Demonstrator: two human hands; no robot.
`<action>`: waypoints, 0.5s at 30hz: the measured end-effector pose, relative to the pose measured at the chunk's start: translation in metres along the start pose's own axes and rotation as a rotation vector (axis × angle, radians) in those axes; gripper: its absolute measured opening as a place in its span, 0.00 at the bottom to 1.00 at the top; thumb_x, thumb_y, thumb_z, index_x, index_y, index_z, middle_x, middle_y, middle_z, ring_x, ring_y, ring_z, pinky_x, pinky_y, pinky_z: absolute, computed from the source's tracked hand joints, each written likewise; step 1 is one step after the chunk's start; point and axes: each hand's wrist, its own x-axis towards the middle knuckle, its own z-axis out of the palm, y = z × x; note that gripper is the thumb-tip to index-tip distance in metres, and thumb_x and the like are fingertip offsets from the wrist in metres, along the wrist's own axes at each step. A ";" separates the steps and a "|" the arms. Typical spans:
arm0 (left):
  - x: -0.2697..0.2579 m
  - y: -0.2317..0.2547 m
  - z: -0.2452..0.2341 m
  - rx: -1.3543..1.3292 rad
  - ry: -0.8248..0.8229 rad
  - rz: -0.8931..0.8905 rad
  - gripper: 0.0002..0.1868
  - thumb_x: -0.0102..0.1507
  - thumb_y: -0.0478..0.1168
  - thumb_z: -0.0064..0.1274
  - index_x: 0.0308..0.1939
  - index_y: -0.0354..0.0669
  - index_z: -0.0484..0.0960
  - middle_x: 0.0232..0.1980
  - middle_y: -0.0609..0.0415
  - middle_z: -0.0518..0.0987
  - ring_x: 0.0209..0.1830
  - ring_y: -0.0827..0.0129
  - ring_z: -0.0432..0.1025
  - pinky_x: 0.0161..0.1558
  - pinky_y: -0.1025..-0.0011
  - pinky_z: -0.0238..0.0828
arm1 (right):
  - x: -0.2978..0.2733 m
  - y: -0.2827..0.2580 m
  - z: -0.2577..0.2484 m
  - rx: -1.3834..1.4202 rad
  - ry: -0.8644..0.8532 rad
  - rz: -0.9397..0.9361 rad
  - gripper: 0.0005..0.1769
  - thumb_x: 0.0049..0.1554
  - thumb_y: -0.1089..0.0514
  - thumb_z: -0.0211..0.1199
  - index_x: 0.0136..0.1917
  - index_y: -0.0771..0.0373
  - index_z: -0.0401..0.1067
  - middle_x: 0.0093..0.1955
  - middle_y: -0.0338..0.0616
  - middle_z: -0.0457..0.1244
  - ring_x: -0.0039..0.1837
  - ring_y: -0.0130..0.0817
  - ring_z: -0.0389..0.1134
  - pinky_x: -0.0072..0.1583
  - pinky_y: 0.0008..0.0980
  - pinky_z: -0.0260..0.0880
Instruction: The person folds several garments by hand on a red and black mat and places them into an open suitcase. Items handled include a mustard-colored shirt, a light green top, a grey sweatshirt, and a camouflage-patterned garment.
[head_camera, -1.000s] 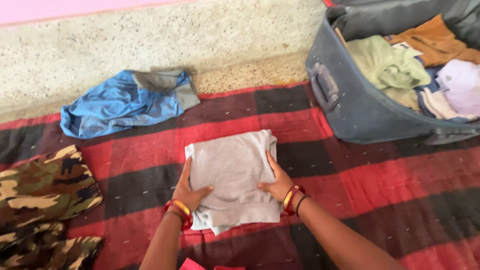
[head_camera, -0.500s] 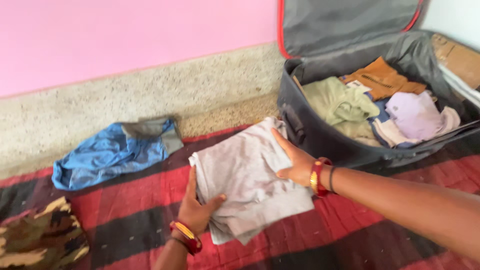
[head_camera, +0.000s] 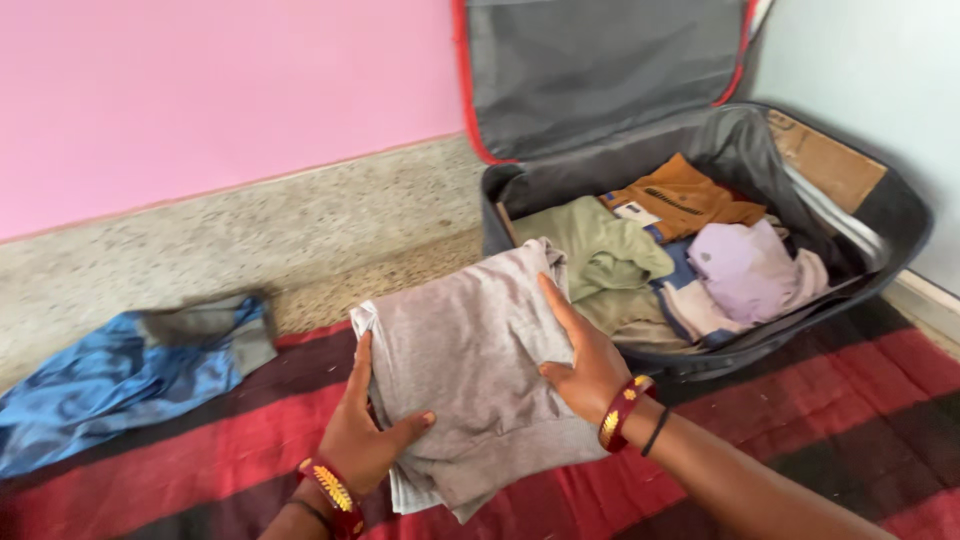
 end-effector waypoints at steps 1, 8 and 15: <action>0.009 0.006 0.008 0.030 -0.006 -0.001 0.68 0.48 0.37 0.69 0.81 0.46 0.36 0.78 0.43 0.62 0.72 0.64 0.65 0.68 0.69 0.60 | 0.005 0.004 -0.010 -0.016 0.015 0.003 0.60 0.42 0.75 0.66 0.82 0.51 0.45 0.82 0.49 0.50 0.82 0.42 0.50 0.75 0.34 0.51; 0.074 0.037 0.070 0.041 -0.116 0.051 0.70 0.50 0.36 0.71 0.84 0.47 0.35 0.81 0.41 0.58 0.76 0.59 0.62 0.68 0.64 0.61 | 0.026 0.043 -0.082 -0.030 0.142 -0.009 0.59 0.42 0.75 0.66 0.82 0.54 0.45 0.83 0.50 0.50 0.83 0.43 0.49 0.75 0.34 0.49; 0.141 0.048 0.162 0.187 -0.182 0.313 0.69 0.49 0.39 0.73 0.79 0.41 0.34 0.81 0.35 0.53 0.81 0.56 0.50 0.74 0.66 0.47 | 0.046 0.111 -0.168 -0.152 0.213 -0.007 0.59 0.41 0.74 0.66 0.82 0.53 0.48 0.79 0.50 0.55 0.81 0.44 0.55 0.74 0.34 0.52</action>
